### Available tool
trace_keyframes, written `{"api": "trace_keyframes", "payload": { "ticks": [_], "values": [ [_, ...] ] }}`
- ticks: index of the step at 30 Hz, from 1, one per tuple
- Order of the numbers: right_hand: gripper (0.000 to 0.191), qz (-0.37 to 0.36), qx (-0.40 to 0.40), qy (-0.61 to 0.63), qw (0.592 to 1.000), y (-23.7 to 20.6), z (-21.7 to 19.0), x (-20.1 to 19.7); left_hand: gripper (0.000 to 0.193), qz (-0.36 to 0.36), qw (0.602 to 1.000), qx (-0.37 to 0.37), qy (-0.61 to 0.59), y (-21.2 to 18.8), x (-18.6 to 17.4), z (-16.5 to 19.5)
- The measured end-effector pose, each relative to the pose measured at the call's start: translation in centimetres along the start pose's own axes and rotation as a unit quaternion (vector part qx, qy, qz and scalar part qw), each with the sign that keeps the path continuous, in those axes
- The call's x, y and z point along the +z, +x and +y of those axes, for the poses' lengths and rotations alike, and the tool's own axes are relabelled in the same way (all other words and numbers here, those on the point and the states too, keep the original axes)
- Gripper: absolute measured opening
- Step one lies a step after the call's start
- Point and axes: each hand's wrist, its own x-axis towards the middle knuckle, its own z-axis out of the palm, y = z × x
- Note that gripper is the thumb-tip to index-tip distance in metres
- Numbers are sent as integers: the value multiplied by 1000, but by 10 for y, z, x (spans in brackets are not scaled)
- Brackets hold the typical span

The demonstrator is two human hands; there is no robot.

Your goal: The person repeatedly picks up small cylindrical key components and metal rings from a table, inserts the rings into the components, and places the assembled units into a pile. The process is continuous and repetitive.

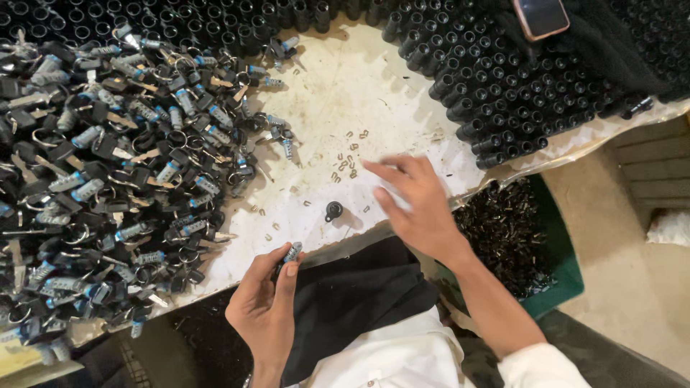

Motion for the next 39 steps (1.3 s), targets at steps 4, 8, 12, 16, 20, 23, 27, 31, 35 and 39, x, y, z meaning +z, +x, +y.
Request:
{"api": "trace_keyframes", "payload": {
  "ticks": [4,8,12,16,20,23,27,31,35,39],
  "values": [
    [42,-2,-85,-215,973,44,-18,19,26,16,999,3,41,-6,-2,2],
    [39,-34,-92,-240,966,61,-20,28,23,57,997,7,54,-5,-4,-1],
    [32,4,-110,-194,975,58,-3,18,24,30,993,83,79,18,-4,-24],
    [12,211,-92,-58,971,36,11,2,26,-8,980,179,92,46,2,-72],
    [7,152,125,234,952,-10,-1,-2,27,-33,961,262,80,53,1,-128],
    [8,58,218,370,901,-46,-19,3,28,-49,947,310,71,47,-8,-163],
    [11,50,171,506,844,-70,-38,11,30,-66,934,347,57,38,-10,-196],
    [10,50,65,508,858,-76,-46,13,31,-81,927,362,48,35,-4,-207],
    [13,41,80,529,844,-79,-44,12,33,-94,921,374,43,35,-3,-208],
    [15,63,2,401,914,-81,-38,13,35,-101,918,380,44,31,-6,-211]
  ]
}}
